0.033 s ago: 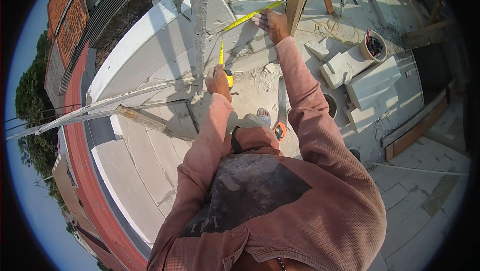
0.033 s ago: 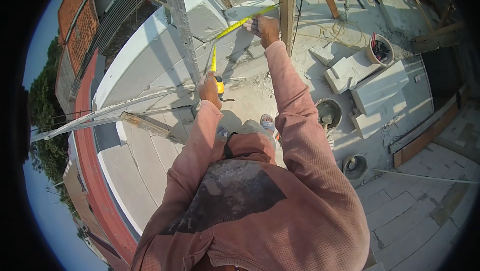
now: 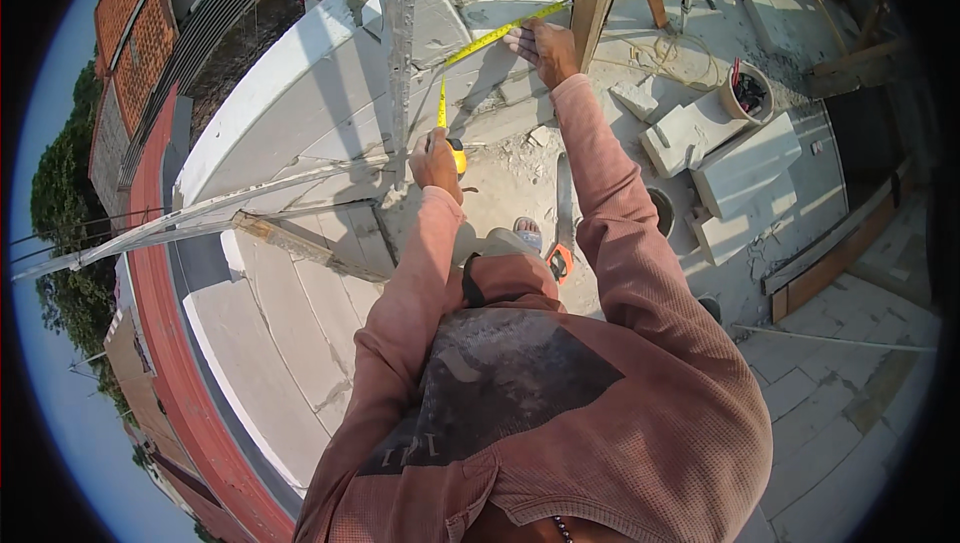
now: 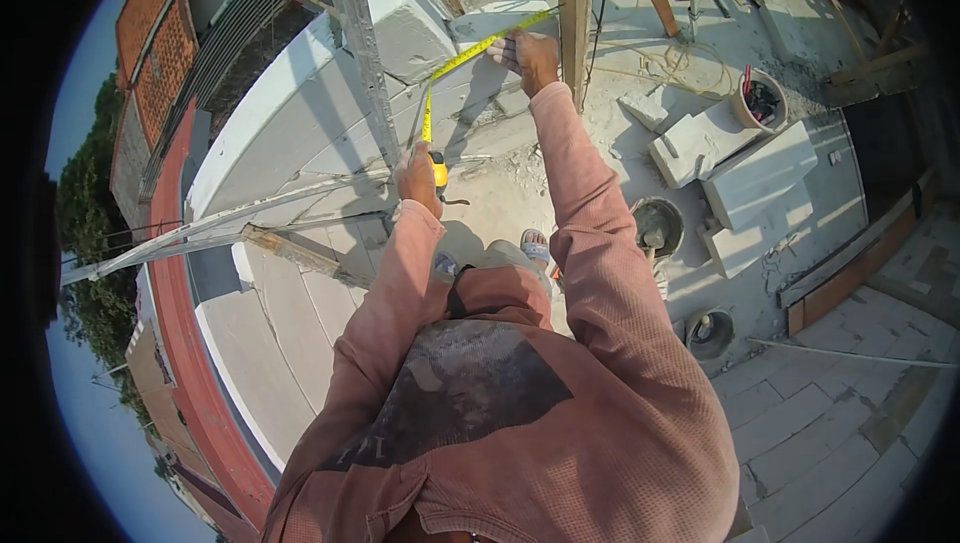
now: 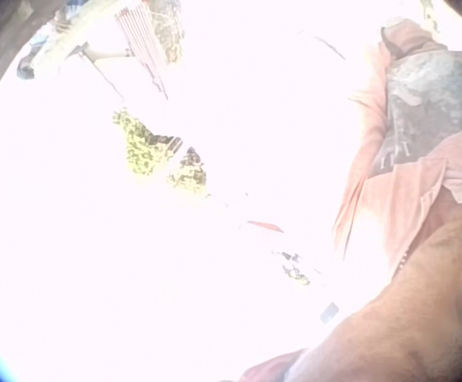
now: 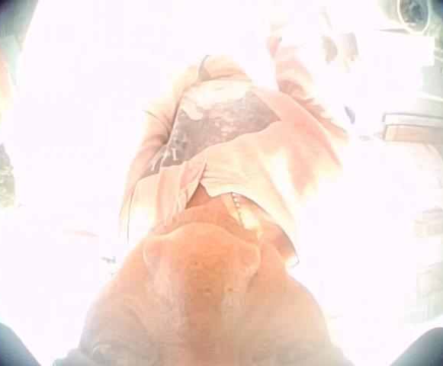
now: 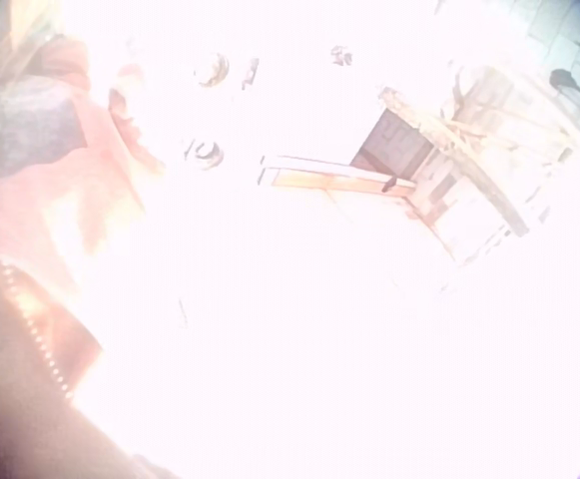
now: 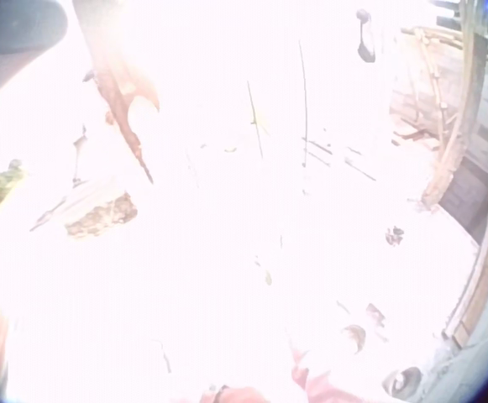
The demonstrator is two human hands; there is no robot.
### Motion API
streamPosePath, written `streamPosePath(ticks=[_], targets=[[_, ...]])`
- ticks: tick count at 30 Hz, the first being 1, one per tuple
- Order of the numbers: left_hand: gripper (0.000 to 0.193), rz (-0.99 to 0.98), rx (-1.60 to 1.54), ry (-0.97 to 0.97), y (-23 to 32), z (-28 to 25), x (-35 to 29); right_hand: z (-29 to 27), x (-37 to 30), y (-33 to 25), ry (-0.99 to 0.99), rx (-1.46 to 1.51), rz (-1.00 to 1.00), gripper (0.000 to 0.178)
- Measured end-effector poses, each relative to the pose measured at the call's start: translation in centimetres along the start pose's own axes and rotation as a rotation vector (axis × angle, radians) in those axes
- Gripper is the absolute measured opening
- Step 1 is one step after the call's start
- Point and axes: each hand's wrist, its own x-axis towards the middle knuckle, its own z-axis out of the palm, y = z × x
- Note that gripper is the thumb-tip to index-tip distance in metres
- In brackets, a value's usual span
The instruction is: The person measures and cuts a lightweight concrete block using a hand saw, applies mortar to the block with a trowel, and places the block onto a wall structure under construction.
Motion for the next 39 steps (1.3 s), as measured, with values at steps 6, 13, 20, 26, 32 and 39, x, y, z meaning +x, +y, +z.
streamPosePath(ticks=[6,13,20,26,32,39], targets=[[0.031,-0.031,-0.068,-0.036,1.4,-0.1,0.2,0.1,-0.1,-0.1,-0.013,-0.02,-0.016,0.023],[0.028,-0.015,-0.061,-0.028,1.9,-0.4,0.8,0.3,-0.1,-0.4,-0.007,-0.026,-0.024,0.024],[0.029,-0.007,-0.066,-0.046,2.4,-0.3,0.1,0.2,-0.2,-0.6,0.004,-0.051,0.003,0.026],[0.028,-0.035,-0.116,-0.031,1.3,-0.3,1.0,0.4,-0.2,-0.1,-0.016,-0.02,0.014,0.026],[0.029,-0.028,-0.068,-0.056,1.6,-0.3,0.8,0.0,0.0,-0.4,-0.014,-0.049,0.003,0.025],[0.033,-0.003,-0.028,-0.026,1.5,-0.4,1.2,0.3,-0.4,-0.6,-0.008,-0.045,0.007,0.026]])
